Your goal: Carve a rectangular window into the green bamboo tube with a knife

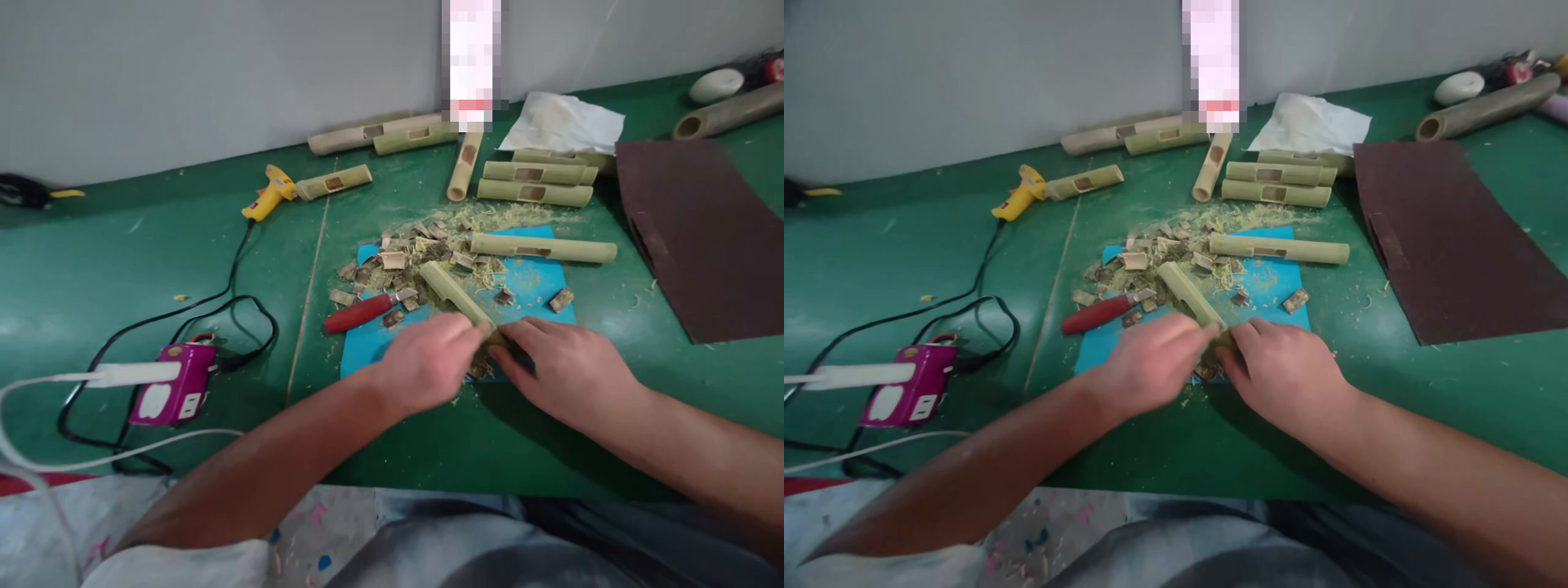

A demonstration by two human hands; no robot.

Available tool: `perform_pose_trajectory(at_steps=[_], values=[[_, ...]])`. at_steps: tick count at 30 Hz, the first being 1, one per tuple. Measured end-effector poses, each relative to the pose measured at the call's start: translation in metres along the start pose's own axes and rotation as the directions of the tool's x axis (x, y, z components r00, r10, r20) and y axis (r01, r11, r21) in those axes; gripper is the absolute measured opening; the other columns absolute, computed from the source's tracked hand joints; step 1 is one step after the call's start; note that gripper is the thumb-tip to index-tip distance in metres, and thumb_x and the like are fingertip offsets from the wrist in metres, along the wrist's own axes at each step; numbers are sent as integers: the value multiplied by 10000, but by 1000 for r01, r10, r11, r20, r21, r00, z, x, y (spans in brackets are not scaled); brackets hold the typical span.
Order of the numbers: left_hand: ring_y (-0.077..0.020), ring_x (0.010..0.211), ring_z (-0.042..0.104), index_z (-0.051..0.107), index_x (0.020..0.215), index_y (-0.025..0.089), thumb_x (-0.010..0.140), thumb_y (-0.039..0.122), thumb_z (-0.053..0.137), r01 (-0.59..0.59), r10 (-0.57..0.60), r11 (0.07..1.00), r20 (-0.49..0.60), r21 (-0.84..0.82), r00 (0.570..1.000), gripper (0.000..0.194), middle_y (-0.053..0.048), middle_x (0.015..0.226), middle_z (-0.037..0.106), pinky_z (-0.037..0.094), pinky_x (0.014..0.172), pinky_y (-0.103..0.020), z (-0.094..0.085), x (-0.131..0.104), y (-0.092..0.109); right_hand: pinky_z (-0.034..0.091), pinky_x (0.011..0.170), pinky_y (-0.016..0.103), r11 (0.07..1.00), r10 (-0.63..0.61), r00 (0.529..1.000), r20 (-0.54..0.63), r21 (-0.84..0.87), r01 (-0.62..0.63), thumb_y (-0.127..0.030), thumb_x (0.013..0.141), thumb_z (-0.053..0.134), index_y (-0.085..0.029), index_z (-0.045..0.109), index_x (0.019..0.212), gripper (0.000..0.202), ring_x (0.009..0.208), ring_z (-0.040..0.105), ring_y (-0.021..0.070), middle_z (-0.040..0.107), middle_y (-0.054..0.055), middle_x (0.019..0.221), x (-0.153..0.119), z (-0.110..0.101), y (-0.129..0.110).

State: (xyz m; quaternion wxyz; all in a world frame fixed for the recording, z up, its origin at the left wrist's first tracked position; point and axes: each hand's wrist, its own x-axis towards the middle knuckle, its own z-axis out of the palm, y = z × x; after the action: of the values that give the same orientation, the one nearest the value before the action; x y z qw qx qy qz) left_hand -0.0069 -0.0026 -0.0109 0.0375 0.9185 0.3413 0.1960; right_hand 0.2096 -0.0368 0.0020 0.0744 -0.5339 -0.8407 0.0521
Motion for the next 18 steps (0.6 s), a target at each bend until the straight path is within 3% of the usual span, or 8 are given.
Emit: perform_pose_trajectory(at_steps=[2,6,11,14,18], values=[[-164,738,607,636,1174,141,996,185,381,-18,18,1000,26,6,1000,314,-56,823,651,511,624,-279,0,0,0,190,506,307,1000,1,1000,0,4,-1,-391,941,464,-175,704,846,337,553,530,135,693,47,748,0,0,0],[-165,731,590,654,1111,142,1013,176,312,51,-47,996,-66,66,997,357,-66,778,629,515,670,-300,-3,2,-7,213,509,302,1000,-4,1000,-15,6,4,-398,927,483,-184,706,832,323,551,531,131,696,41,752,0,0,1],[-146,789,611,632,1166,117,995,151,388,-52,53,997,-21,64,998,299,-59,871,661,515,699,-257,-4,3,-18,214,509,305,1000,-8,999,-32,9,8,-395,920,501,-189,708,832,304,556,539,132,705,35,764,0,3,1],[-149,746,593,668,1043,85,990,169,426,136,-109,980,-182,147,977,262,-75,820,635,502,677,-261,-3,2,-23,213,508,303,1000,-3,998,-57,13,3,-405,917,503,-198,709,830,305,545,534,131,704,28,759,0,3,1],[-140,727,583,643,1124,118,982,135,384,-17,20,996,-35,83,999,296,-41,782,612,492,652,-238,-2,1,-16,216,508,301,1000,-11,999,-37,14,12,-393,919,503,-189,704,820,304,552,542,136,702,34,753,0,4,1]])
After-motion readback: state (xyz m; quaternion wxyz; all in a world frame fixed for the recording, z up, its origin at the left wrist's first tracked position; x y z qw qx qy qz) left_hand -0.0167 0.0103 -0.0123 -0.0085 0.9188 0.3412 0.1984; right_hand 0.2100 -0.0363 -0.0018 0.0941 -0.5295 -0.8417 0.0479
